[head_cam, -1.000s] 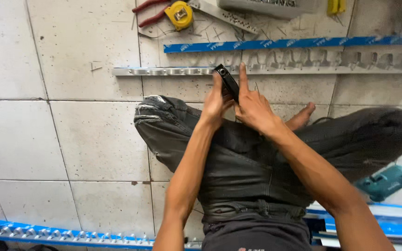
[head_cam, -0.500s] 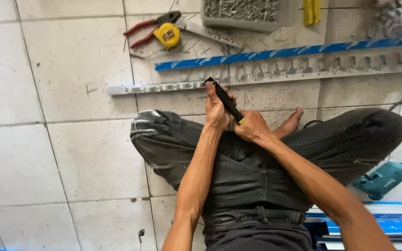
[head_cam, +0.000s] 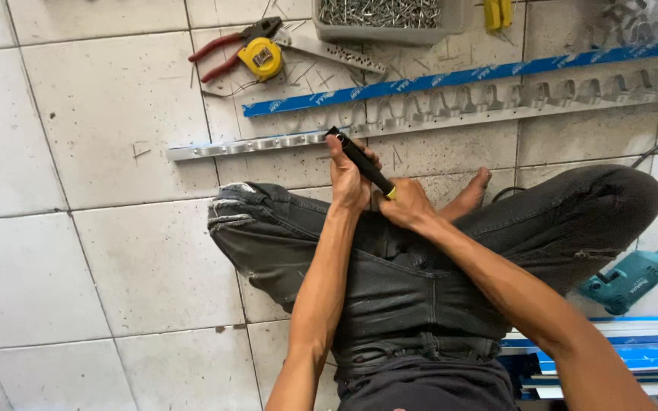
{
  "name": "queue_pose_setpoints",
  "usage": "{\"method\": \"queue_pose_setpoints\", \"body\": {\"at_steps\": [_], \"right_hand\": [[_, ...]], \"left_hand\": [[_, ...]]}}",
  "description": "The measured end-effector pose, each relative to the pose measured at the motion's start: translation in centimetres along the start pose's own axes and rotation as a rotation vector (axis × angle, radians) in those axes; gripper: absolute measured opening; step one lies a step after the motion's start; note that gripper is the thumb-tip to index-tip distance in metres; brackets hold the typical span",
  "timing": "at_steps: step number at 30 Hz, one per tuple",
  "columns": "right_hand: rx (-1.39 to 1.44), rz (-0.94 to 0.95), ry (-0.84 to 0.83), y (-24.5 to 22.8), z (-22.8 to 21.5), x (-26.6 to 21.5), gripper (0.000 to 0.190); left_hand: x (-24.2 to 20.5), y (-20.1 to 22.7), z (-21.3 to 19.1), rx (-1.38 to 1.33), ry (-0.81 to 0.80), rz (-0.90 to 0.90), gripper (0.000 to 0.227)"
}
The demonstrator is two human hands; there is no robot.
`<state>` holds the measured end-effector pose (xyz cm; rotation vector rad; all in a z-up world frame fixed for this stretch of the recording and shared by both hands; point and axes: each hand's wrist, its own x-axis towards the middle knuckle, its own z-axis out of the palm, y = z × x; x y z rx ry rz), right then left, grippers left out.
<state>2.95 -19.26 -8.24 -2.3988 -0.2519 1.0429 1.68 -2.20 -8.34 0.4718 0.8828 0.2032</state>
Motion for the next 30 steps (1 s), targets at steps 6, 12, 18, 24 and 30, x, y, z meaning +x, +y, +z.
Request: {"method": "queue_pose_setpoints", "body": {"at_steps": [6,12,18,24,30], "right_hand": [[-0.564,-0.148,-0.284,-6.3,-9.9,-3.8,0.065],[-0.175,0.158,-0.428,-14.1,-13.2,-5.2,0.14],[-0.216,-0.035,-0.016,2.5,0.5,2.4,0.061],[-0.617,-0.202,-0.188,-3.2,-7.0,-1.3,0.054],[-0.133,-0.114,-0.309,-12.7,-14.8,-5.8,0.136]], "left_hand": [[1.0,-0.2,-1.1,-0.045,-0.045,-0.069,0.091],[0.3,-0.1,-0.6,-0.091,-0.052,-0.053,0.089],[1.1,-0.5,-0.8,-0.103,-0.045,-0.071,0.094],[0.9,0.4,-0.5,-0.13,-0.055,-0.097,0.094],[2.0,-0.9,-0.7,-0.141,-0.023,-0.091,0.092]]}}
